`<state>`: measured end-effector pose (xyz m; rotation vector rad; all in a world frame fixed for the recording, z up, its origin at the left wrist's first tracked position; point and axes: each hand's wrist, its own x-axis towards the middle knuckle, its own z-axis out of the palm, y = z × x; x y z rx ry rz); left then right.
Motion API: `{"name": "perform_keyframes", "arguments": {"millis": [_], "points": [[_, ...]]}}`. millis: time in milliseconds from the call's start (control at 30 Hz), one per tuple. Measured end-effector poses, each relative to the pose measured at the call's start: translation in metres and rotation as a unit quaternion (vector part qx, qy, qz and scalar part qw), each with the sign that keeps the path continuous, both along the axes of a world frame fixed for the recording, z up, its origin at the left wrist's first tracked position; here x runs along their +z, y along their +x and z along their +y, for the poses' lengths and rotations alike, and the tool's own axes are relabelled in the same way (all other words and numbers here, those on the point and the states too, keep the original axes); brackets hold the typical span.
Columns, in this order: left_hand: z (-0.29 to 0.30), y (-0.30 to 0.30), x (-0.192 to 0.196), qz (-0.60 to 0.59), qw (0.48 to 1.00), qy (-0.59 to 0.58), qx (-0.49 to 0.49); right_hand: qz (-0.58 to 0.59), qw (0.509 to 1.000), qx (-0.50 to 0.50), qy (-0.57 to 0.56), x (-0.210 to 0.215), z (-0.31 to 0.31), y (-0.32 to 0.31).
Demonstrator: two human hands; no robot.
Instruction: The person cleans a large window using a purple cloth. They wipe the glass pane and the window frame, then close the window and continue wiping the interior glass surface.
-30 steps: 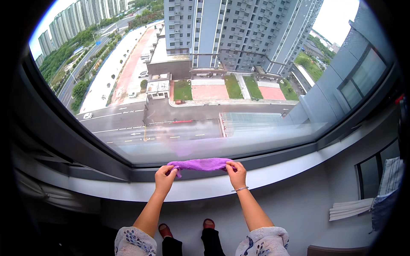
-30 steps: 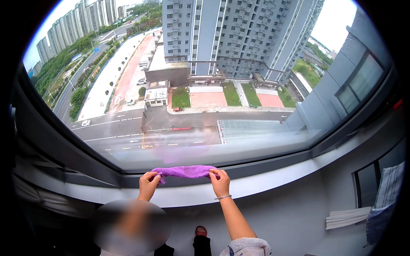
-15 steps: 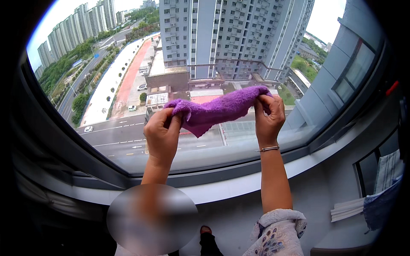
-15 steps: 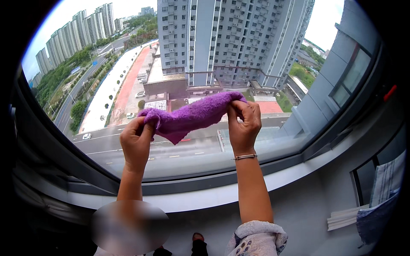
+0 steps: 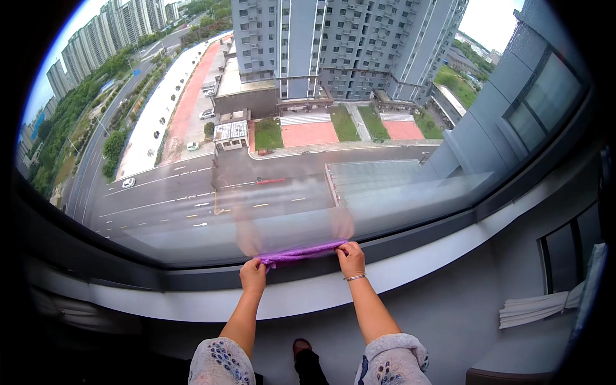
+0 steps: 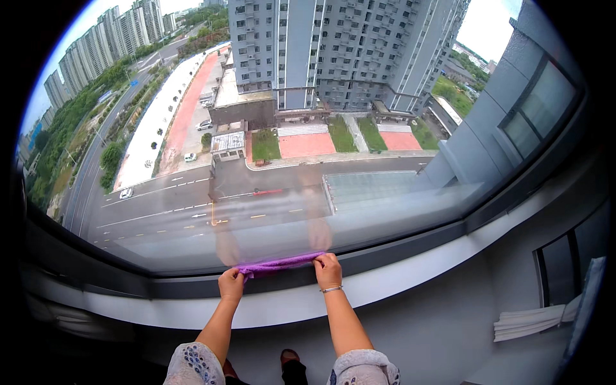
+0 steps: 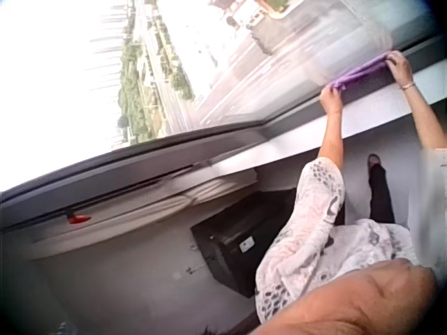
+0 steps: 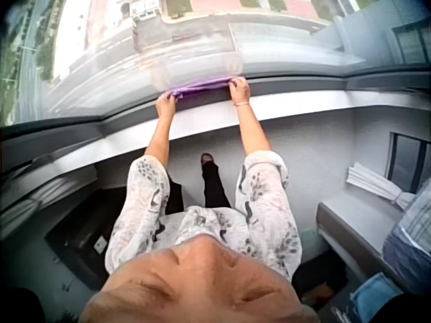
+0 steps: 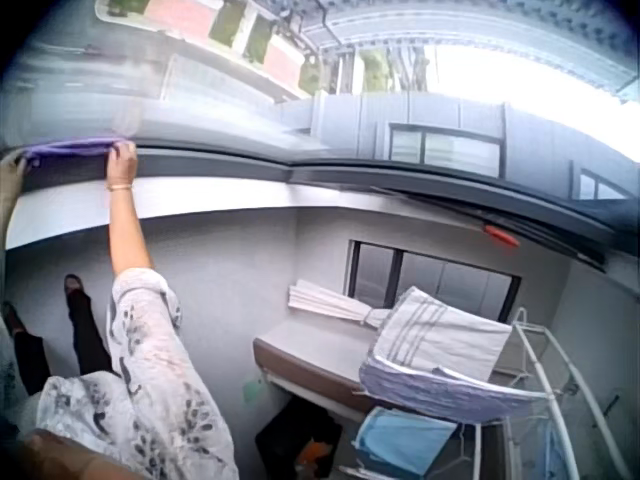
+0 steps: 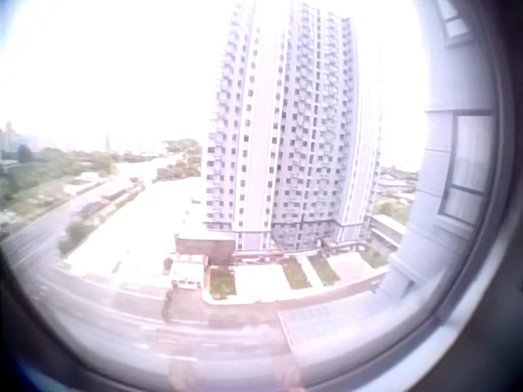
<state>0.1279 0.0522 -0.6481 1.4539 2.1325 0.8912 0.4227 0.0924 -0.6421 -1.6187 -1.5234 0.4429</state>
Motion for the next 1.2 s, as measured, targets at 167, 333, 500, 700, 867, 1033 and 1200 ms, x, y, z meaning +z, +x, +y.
{"name": "perform_keyframes", "arguments": {"millis": [167,333,500,700,867,1033,1200], "points": [[0.008,-0.015,-0.007,-0.067,0.988,-0.136,-0.006,-0.024,0.997,0.049,-0.058,-0.015,0.003,0.01],[-0.035,-0.025,0.066,-0.189,0.973,0.007,-0.131,0.058,0.997,0.028,-0.04,0.062,-0.06,0.022],[-0.072,-0.018,0.092,-0.14,0.957,0.14,-0.21,0.067,0.995,-0.062,0.028,0.099,-0.096,0.01],[-0.115,0.002,0.103,0.127,0.959,0.187,-0.173,0.283,0.907,-0.073,0.304,0.098,-0.119,-0.026],[-0.123,-0.01,0.109,0.12,0.957,0.191,-0.184,0.254,0.927,-0.098,0.257,0.102,-0.129,-0.033],[-0.121,-0.017,0.113,-0.315,0.946,0.058,-0.055,0.182,0.982,-0.043,0.006,0.106,-0.125,-0.025],[-0.065,-0.029,0.271,-0.582,0.794,0.153,-0.086,0.346,0.925,-0.048,0.15,0.248,-0.057,-0.04]]}}
